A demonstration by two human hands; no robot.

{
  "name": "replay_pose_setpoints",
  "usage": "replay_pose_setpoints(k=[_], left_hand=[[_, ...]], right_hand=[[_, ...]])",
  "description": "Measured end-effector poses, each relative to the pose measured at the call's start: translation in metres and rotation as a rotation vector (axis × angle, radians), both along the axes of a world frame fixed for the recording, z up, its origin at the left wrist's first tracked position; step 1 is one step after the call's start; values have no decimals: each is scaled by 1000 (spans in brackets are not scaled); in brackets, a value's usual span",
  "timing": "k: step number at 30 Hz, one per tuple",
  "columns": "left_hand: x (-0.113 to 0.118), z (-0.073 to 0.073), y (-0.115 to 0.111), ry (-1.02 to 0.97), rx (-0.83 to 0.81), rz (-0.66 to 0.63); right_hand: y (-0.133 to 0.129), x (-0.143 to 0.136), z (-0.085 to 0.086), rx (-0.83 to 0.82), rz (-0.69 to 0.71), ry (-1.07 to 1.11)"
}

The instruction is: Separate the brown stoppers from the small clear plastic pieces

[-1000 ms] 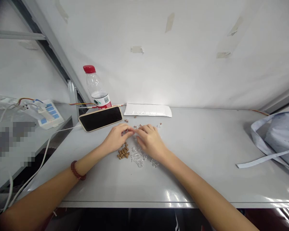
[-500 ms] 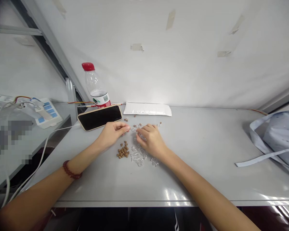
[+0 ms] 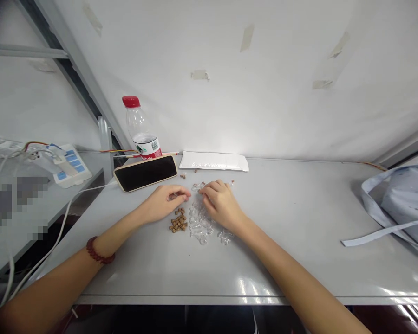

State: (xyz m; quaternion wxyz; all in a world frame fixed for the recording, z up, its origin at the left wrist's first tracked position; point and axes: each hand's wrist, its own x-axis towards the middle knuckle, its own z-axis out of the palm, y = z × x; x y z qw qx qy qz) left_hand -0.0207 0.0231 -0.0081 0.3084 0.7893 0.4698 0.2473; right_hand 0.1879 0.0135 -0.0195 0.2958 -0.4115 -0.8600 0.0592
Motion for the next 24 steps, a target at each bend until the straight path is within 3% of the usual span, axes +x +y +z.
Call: replay_pose_setpoints(k=[2,5,8,11,19,24], left_hand=[[0,-3,3,3,138,12],[0,-5,6,71,284,-108],[3,-7,6,130,316,-197],[6,-9,6,155,346,-202],[8,-7,4,187,305,-22],[10,5,-3,-49,244,95]], right_hand=[[1,1,-1,28,-20,13],[1,0,-3,25,-34,-11],[0,-2,-3,5,-31,-27],[-1,-2,-4,3,-46,-7],[-3,-4,-3,32,-15,11],[-7,-6,3,-14,63,124]])
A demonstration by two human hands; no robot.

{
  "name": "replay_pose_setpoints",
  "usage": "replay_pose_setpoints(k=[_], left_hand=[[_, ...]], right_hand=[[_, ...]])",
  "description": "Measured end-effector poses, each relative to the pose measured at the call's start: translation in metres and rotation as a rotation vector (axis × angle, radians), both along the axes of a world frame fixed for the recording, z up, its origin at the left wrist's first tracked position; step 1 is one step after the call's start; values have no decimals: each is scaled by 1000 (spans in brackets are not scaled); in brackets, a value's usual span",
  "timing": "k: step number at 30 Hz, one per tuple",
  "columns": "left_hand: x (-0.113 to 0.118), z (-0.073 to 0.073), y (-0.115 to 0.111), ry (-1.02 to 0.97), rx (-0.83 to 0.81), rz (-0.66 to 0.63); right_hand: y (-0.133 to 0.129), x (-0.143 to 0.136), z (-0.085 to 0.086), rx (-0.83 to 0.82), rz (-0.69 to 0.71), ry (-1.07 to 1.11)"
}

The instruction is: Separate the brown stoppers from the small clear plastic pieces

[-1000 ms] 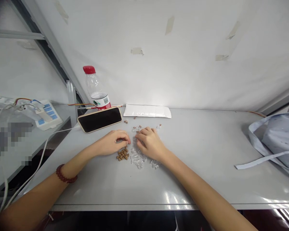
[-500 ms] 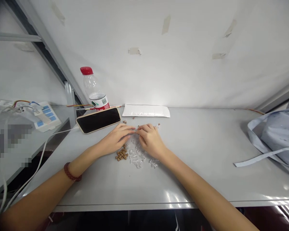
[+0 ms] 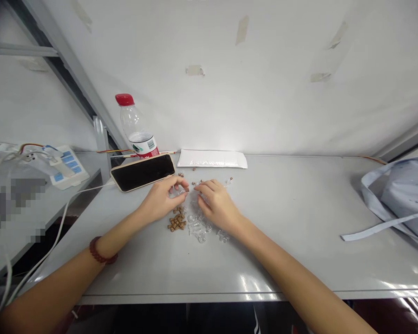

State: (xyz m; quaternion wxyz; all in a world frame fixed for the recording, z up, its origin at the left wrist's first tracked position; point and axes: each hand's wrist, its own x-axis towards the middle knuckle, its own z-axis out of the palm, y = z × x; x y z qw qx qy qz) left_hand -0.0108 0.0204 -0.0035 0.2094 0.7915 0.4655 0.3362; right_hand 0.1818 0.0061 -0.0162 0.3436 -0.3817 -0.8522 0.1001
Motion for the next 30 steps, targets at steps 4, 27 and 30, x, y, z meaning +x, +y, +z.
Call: replay_pose_setpoints(k=[4,27,30], left_hand=[[2,9,-6,-323,-146,-54],[-17,2,3,91,-309,-159],[-15,4,0,134,-311,-194]], right_hand=[[-4,-2,3,-173,72,126],[5,17,8,-22,-23,-201],[5,18,7,-60,-7,-270]])
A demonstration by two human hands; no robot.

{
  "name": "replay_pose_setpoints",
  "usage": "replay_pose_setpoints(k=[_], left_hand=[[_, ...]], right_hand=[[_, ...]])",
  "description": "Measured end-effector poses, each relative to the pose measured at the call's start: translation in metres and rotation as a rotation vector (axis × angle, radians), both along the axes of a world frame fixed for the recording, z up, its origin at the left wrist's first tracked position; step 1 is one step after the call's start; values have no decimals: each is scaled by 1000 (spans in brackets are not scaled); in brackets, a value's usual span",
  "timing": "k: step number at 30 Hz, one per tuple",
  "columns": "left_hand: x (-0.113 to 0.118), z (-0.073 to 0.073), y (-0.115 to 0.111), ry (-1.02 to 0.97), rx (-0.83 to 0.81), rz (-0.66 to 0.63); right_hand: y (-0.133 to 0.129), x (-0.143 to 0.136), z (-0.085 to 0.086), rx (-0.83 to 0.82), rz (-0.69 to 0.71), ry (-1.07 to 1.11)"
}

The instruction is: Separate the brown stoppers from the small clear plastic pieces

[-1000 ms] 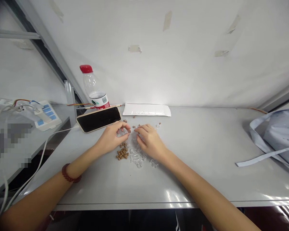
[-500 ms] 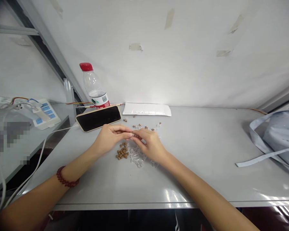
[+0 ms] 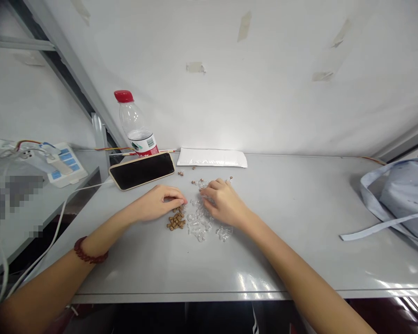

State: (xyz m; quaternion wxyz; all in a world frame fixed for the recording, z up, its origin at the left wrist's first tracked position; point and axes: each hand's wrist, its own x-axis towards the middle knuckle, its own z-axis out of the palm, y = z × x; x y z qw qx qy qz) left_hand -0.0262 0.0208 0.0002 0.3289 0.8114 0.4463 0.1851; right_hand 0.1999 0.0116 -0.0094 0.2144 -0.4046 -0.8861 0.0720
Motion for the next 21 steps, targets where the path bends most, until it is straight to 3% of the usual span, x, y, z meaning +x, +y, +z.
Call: replay_pose_setpoints(k=[8,15,18,21], left_hand=[[-1,-1,2,-132,-191,85],[10,-12,1,-313,-292,204],[13,-12,-1,-315,-288,235],[14,-9,-1,-304,-288,248]], right_hand=[[4,6,5,-12,-18,105],[17,36,18,129,-337,258],[24,46,15,-7,-475,201],[30,47,6,-226,-519,248]])
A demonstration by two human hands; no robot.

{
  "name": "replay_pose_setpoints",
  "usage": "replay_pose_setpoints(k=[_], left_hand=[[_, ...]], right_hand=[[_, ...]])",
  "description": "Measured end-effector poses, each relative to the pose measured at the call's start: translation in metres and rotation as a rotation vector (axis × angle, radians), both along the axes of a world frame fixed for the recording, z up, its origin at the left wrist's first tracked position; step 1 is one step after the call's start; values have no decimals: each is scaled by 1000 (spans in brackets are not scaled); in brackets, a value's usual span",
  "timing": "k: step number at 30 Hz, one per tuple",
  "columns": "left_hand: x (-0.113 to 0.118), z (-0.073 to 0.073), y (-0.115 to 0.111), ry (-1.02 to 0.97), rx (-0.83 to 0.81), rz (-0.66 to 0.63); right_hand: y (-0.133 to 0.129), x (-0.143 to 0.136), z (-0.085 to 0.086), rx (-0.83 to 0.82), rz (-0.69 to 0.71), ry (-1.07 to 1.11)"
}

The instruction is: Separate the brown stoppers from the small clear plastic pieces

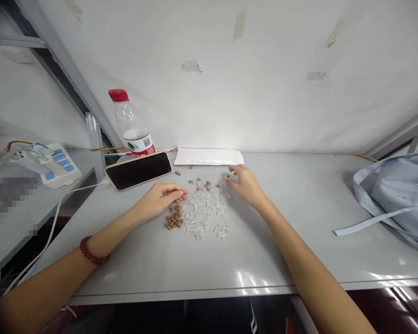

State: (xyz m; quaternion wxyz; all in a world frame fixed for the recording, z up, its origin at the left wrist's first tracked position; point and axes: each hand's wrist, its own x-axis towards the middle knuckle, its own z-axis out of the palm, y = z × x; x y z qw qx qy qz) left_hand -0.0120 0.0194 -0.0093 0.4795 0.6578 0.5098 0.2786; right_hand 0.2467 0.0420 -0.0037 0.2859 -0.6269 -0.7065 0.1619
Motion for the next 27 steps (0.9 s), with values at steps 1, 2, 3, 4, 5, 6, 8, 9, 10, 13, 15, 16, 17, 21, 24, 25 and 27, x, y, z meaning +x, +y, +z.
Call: replay_pose_setpoints(k=[1,2,3,4,5,6,8,9,10,13,15,16,17,21,24,25,27], left_hand=[[0,0,0,0,-2,2],[0,0,0,-1,-4,3],[0,0,0,-5,-4,3],[0,0,1,-9,-4,2],[0,-1,1,-13,-1,0],[0,-2,1,-18,4,-1],[1,-3,2,-26,22,2],[2,-3,2,-28,36,9],[2,-4,1,-33,57,21],[4,-2,0,-56,133,42],[5,1,-3,-84,162,21],[6,2,-4,-104,159,-7],[7,3,-6,-126,146,-41],[10,6,-12,-179,115,-134],[10,6,-14,-141,150,-131],[10,6,-14,-124,160,-123],[9,6,-15,-74,207,-113]], right_hand=[[2,-2,-4,-43,-6,56],[4,-4,-8,-67,-13,106],[5,-5,-11,-78,-20,144],[7,-7,-14,-81,-26,168],[8,-9,-16,-80,-27,181],[9,-10,-17,-77,-28,193],[8,-12,-18,-44,-35,221],[7,-13,-18,-9,-33,237],[5,-15,-17,33,-23,249],[-7,-27,-13,152,87,239],[-18,-39,-11,247,209,177],[-24,-45,-11,322,274,131],[-30,-51,-11,403,338,79],[-43,-65,-12,596,476,-62],[-44,-66,-12,626,497,-100],[-43,-66,-12,634,505,-106],[-43,-65,-11,646,536,-116]])
